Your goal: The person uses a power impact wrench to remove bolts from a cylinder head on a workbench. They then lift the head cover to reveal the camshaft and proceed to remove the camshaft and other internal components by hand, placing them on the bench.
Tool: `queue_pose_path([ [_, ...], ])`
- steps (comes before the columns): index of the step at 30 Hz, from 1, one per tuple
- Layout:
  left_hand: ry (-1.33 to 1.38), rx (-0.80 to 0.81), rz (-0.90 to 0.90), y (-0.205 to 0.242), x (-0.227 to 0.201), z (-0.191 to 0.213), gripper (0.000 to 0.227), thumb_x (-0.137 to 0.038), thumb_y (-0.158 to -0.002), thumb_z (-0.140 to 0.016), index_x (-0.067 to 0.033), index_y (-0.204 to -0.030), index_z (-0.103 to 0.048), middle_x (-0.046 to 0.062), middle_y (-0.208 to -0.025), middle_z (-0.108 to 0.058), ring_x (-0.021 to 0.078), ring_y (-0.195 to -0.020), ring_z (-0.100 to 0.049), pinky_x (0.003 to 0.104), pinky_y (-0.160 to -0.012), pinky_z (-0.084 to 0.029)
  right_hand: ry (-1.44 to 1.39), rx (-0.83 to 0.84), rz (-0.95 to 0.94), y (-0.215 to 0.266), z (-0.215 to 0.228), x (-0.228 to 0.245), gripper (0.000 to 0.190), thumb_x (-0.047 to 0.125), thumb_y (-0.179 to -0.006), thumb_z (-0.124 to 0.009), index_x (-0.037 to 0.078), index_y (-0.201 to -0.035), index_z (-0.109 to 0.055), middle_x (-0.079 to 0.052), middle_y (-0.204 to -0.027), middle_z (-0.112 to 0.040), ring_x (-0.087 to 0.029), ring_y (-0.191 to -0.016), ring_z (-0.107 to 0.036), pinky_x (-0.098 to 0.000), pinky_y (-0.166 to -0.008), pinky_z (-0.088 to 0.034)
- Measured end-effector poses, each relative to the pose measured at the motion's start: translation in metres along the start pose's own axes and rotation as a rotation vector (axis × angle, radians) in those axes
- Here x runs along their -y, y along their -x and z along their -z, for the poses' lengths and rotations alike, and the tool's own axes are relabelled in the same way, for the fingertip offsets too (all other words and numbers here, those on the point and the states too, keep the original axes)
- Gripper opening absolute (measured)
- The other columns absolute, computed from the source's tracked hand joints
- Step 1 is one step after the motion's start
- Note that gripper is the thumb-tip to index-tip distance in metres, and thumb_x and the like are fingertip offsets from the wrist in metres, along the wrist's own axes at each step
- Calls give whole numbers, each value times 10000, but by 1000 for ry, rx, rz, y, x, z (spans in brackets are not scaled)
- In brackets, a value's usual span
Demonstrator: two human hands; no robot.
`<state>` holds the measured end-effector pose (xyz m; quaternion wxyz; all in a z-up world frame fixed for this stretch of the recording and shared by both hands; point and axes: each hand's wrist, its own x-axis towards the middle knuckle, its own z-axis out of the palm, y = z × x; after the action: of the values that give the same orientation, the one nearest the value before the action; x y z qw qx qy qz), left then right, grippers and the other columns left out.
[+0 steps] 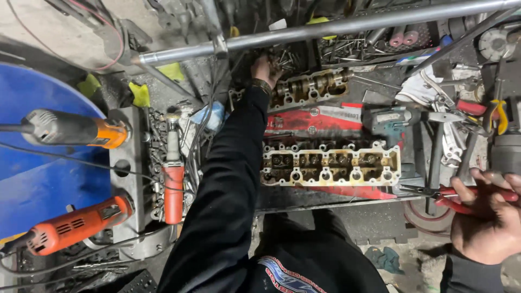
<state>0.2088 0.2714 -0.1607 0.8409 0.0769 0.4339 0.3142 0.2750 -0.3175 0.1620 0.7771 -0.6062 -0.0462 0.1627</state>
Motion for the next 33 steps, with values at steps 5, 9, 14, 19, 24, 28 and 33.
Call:
queue_pose_path([
  [5,43,107,-122,-16,10,12,253,-213,-1042,-563,-89,-825,-532,56,-743,-438,184,-632,-338,398,-666,-350,33,-11,-35,-35,17,6,420,153,-1105,-483,247,-1505,-566,56,-1395,-686,-152,-1468,-706,-326,-1132,-713],
  [9,-179,-117,-91,51,0,-8,460,-305,-1055,-474,-79,-1430,-615,113,-1485,-649,274,-1202,-616,440,-1018,-509,54,51,-48,-70,16,8,402,127,-1151,-458,285,-1506,-559,-43,-1431,-685,-213,-1031,-761,-345,-737,-656],
  [14,-1345,261,-664,161,-4,36,424,-206,-1023,-680,-127,-1438,-642,46,-1305,-742,140,-1012,-708,286,-883,-598,444,196,163,-137,5,-25,235,69,-1149,-481,62,-1369,-562,-99,-1066,-667,-173,-795,-630,-268,-722,-543],
  [19,-1316,302,-719,354,-25,40,280,-138,-1130,-625,-55,-1380,-719,232,-1262,-733,355,-1179,-708,463,-1019,-584,431,277,151,-269,70,-177,182,14,-1112,-515,-38,-1161,-682,-216,-785,-680,-262,-376,-575,-327,-297,-504],
  [24,-1247,70,-730,400,-14,129,318,-157,-1142,-647,13,-1409,-683,256,-1238,-730,312,-1164,-683,473,-1049,-564,868,300,344,-291,75,-205,206,80,-1062,-844,49,-1203,-697,-210,-1055,-762,-387,-963,-752,-491,-832,-596],
  [28,-1255,-28,-679,413,3,154,362,-204,-1142,-597,32,-1410,-660,302,-1284,-705,425,-1278,-641,559,-1124,-495,1127,211,689,-228,48,-144,399,9,-900,-947,-5,-1186,-670,-228,-1199,-551,-520,-1114,-623,-568,-1000,-531],
  [33,-1125,187,-366,415,9,153,575,-437,-1100,-618,-115,-1570,-541,265,-1463,-620,456,-1348,-598,598,-1026,-564,1346,642,6,-117,26,-115,421,560,-1149,-650,158,-1239,-736,-117,-817,-752,-417,-1024,-732,-583,-980,-530],
])
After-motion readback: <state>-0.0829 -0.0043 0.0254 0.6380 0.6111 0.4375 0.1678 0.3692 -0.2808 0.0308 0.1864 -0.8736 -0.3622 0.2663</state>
